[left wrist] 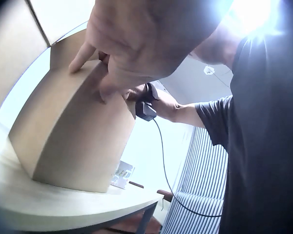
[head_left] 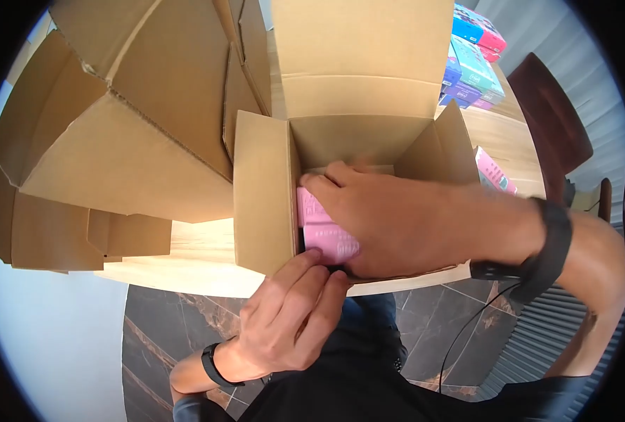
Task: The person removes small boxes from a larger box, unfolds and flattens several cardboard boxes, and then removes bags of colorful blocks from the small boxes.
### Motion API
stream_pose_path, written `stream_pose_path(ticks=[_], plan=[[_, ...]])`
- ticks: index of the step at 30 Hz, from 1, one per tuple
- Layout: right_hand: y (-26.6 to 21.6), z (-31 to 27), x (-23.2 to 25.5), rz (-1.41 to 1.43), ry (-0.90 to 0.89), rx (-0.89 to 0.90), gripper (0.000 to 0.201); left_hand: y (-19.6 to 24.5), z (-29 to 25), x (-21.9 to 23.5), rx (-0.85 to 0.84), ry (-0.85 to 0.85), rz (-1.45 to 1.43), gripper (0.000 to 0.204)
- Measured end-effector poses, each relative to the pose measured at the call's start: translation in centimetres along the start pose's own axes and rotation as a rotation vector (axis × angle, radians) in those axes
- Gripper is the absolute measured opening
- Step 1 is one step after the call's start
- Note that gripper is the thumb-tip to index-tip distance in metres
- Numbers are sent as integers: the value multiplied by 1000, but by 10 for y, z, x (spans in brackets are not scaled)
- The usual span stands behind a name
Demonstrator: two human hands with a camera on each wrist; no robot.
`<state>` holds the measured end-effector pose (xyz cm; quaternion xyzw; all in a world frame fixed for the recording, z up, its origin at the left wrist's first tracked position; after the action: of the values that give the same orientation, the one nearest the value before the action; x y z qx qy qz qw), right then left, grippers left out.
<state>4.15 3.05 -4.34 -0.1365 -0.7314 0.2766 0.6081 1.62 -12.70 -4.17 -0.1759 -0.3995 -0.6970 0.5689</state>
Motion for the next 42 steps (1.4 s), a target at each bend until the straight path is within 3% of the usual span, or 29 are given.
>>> stream_pose_path(ticks=[1, 6, 8, 10, 15, 16, 18, 20, 22, 24, 26, 30, 32, 33, 35, 37, 38, 40, 42], plan=[[4, 1, 2, 4, -1, -8, 63, -1, 2, -1, 11, -26, 32, 27], [17, 4, 5, 173, -333, -92, 48, 1, 16, -8, 5, -72, 171, 30], [13, 7, 10, 130, -335, -64, 45, 5, 25, -15, 39, -176, 378, 29], [3, 1, 18, 81, -336, -41, 42, 6, 25, -14, 48, -210, 381, 33], [-39, -22, 62, -688, -121, -73, 40, 8, 27, -14, 84, -250, 424, 44], [-29, -32, 74, -693, -127, -82, 40, 8, 28, -13, 82, -245, 413, 44], [-13, -84, 132, -269, 511, 101, 36, 8, 31, -12, 79, -307, 413, 48], [0, -161, 135, -232, 701, -474, 38, 7, 30, -10, 80, -319, 382, 51], [15, -197, 123, -9, 747, -728, 69, 4, 28, -10, 89, -364, 385, 53], [48, -236, 87, -542, 557, -511, 98, 3, 27, -11, 80, -369, 354, 55], [62, -252, 50, -606, 353, -731, 117, 3, 26, -12, 62, -367, 344, 58], [105, -268, -2, -261, 305, -710, 125, 2, 27, -13, 46, -374, 365, 57], [113, -262, -23, 13, 574, -568, 120, 4, 27, -13, 28, -374, 377, 56], [106, -254, -25, -142, 626, -476, 112, 4, 26, -14, 35, -372, 389, 56], [110, -249, -38, -122, 717, -513, 109, 5, 25, -15, 44, -350, 375, 34], [118, -251, -50, -52, 907, -550, 102, 5, 24, -15, 50, -343, 380, 35], [116, -251, -48, -49, 902, -535, 102, 5, 25, -15, 41, -340, 377, 36], [96, -272, -18, -172, 1237, -528, 99, 3, 28, -14, 31, -335, 392, 37], [29, -284, 37, -771, 1143, -504, 94, 6, 28, -14, 6, -338, 376, 38]])
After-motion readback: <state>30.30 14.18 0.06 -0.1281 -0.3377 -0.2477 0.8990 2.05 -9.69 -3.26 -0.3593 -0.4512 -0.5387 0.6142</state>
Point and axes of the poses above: each hand's wrist, its own z-axis towards the middle knuckle, its own x-axis out of the back of the hand, y = z × x, the point moved 6 cm from there along z, towards the middle knuckle, and after that the axes turned 13 degrees about x, right-handed, at the moved point
